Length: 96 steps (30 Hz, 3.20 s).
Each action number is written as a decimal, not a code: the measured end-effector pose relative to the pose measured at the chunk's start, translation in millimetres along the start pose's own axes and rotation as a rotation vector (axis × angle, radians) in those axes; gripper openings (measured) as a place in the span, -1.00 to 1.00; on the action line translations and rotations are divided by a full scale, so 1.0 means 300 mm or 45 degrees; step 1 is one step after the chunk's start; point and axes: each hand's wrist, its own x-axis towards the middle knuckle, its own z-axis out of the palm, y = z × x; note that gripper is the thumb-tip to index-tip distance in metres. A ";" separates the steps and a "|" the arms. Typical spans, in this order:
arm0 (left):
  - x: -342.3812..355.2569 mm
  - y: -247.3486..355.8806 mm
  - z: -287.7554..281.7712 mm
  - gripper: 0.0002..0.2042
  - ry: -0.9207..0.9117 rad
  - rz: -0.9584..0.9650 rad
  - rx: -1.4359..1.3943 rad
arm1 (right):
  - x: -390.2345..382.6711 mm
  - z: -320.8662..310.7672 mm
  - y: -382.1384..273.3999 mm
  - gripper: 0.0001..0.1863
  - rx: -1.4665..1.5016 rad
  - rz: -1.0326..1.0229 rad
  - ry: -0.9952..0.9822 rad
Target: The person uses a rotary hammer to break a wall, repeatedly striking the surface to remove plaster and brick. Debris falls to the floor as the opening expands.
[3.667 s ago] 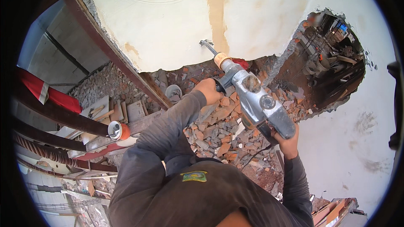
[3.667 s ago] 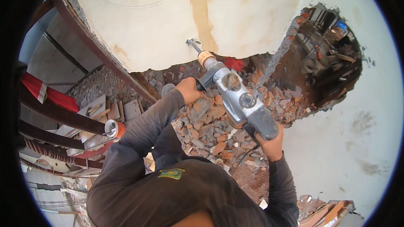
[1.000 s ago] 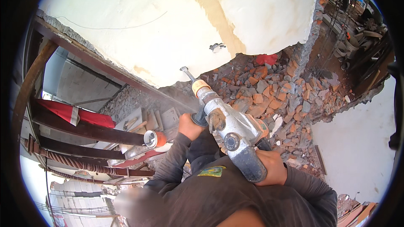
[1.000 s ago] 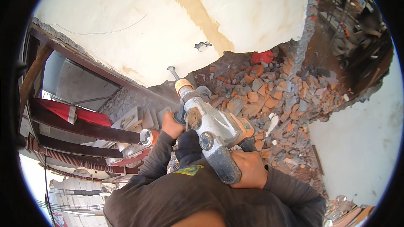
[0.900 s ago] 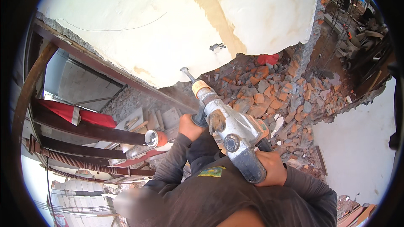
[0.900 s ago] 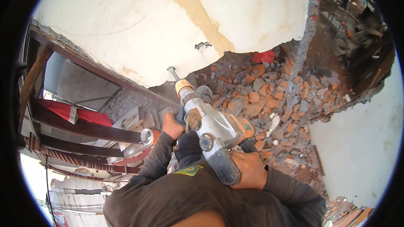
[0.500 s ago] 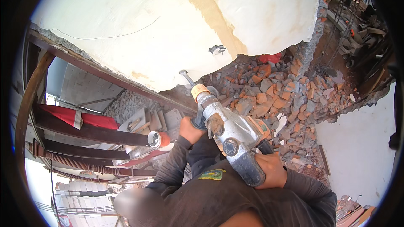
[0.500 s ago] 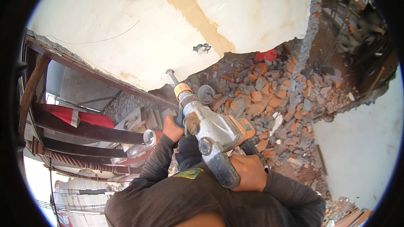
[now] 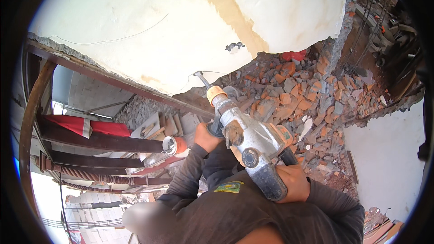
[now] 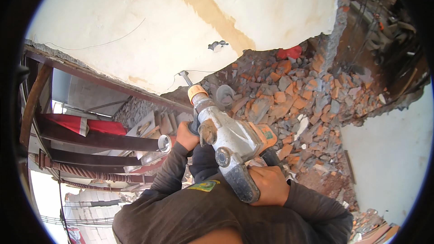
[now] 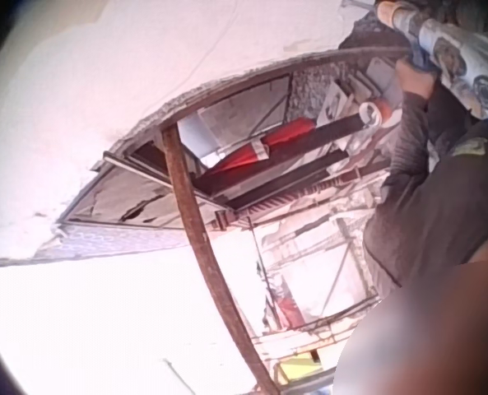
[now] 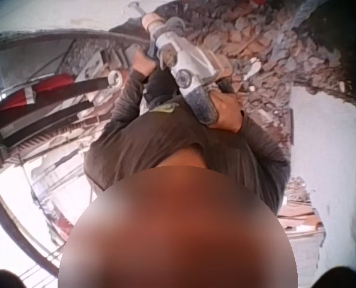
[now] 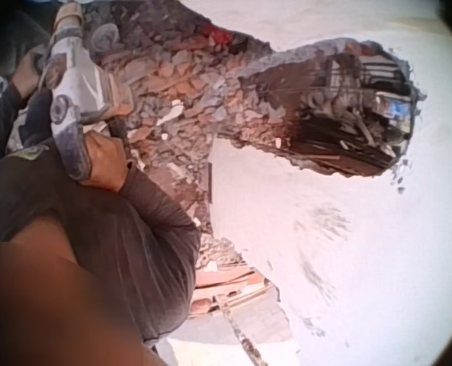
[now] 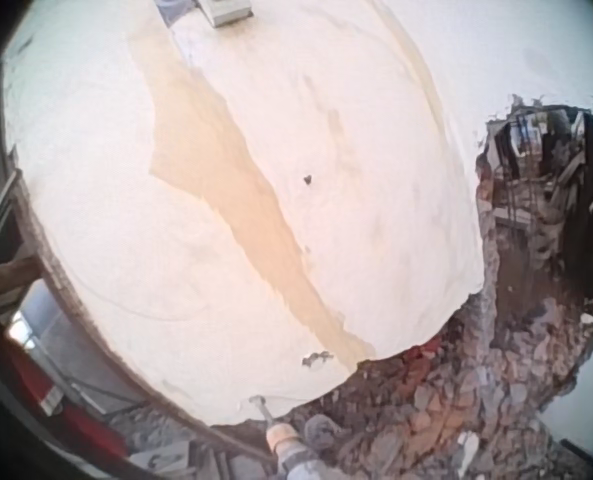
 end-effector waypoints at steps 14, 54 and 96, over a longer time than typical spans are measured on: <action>0.031 -0.077 -0.019 -0.71 -0.016 -0.068 0.087 | 0.053 0.055 -0.041 -0.65 -0.007 0.046 0.042; 0.126 -0.330 0.155 -0.66 -0.442 -0.017 0.219 | -0.029 0.226 0.049 -0.60 0.091 0.663 0.389; 0.055 0.099 0.010 -0.70 -0.037 0.305 0.244 | -0.138 0.039 -0.112 -0.46 -0.012 0.246 0.359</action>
